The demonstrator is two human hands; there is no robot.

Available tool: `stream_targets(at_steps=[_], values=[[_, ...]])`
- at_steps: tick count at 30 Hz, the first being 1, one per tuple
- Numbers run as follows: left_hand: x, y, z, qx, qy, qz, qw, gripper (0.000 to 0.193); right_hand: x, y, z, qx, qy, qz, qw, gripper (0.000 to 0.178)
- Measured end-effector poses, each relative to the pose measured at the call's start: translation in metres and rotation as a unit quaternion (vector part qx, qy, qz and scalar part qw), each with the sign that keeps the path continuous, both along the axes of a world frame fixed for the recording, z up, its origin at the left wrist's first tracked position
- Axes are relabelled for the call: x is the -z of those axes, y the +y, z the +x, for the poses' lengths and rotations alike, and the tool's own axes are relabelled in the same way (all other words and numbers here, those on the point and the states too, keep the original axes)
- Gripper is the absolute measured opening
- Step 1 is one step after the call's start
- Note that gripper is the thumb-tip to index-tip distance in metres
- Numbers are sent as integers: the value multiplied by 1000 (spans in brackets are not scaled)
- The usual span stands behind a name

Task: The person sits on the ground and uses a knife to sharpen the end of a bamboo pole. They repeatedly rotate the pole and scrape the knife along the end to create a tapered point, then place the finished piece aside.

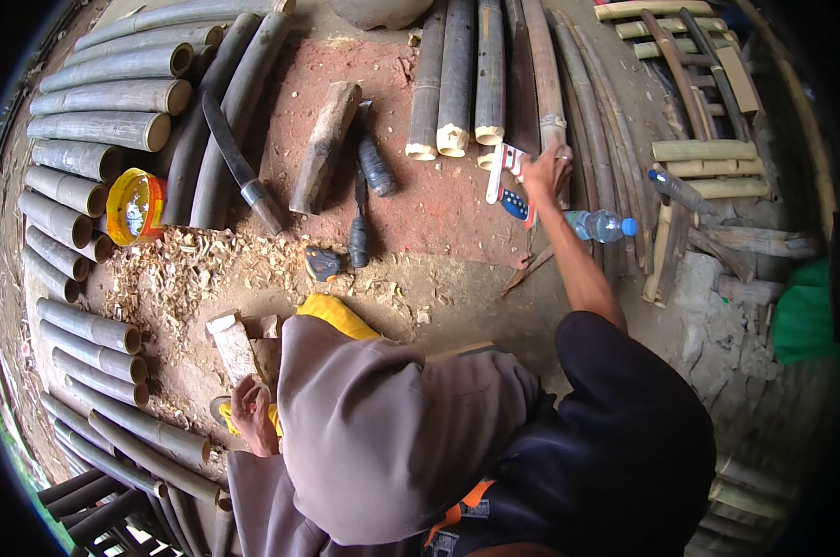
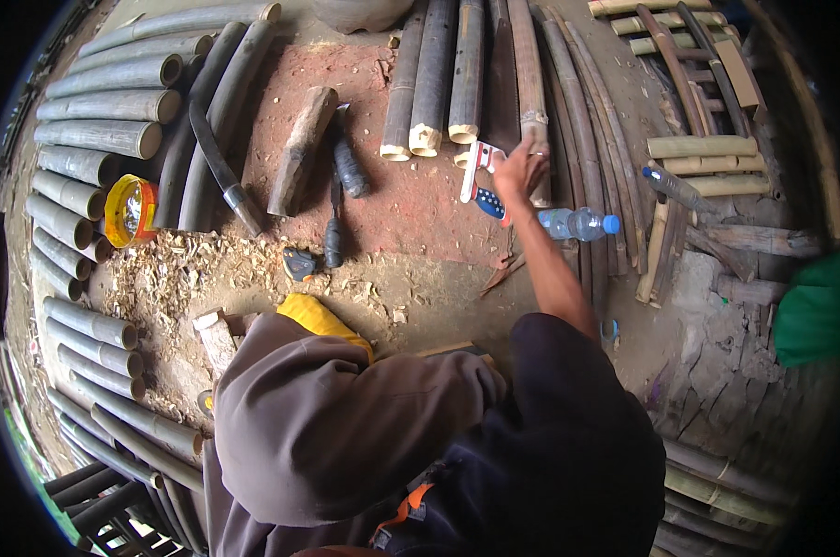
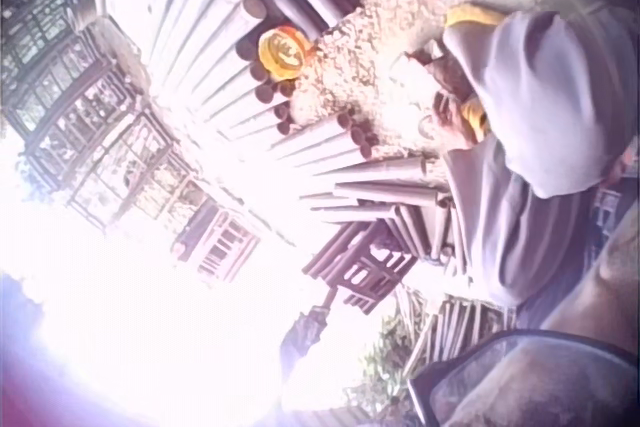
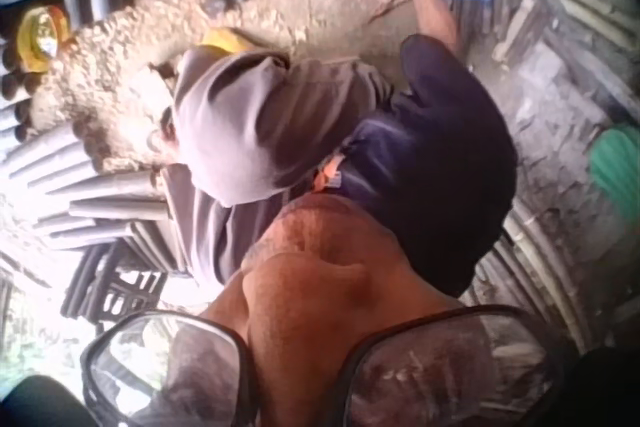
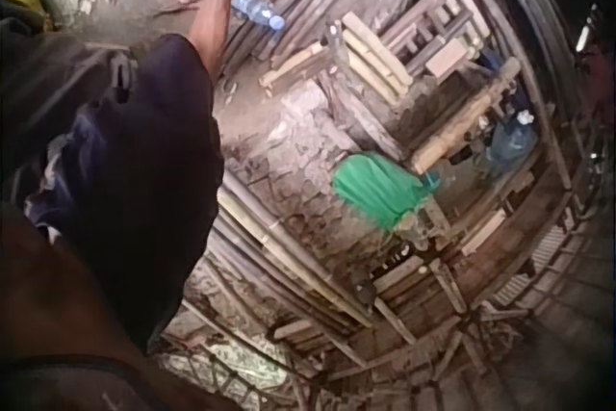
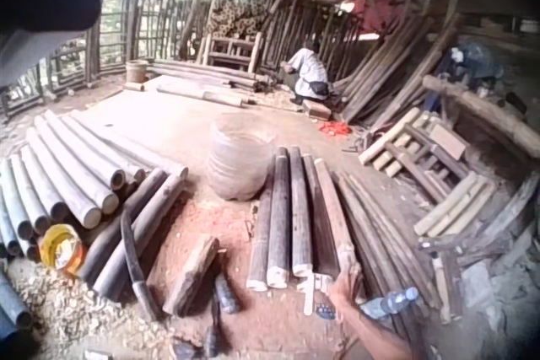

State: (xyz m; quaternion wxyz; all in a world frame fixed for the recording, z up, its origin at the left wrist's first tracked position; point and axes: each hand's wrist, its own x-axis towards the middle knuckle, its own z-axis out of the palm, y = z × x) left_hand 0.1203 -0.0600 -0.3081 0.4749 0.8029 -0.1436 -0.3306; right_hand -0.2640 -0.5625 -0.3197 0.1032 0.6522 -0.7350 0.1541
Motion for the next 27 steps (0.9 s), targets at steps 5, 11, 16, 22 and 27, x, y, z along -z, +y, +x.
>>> stream_targets(at_steps=[5,11,16,22,27], values=[[1,0,0,10,40,-24,999,37,31,-28,-65,230,-133,178,948,86],[-1,6,0,0,57,-5,998,36,18,-46,-79,87,-404,240,878,76],[-5,12,-3,-10,63,4,998,36,-17,-35,-33,59,-727,321,604,58],[-6,9,-4,1,83,8,996,35,-20,-36,-46,63,-636,338,691,67],[-6,10,-6,-2,96,10,995,35,-19,-40,-65,84,-266,239,930,81]])
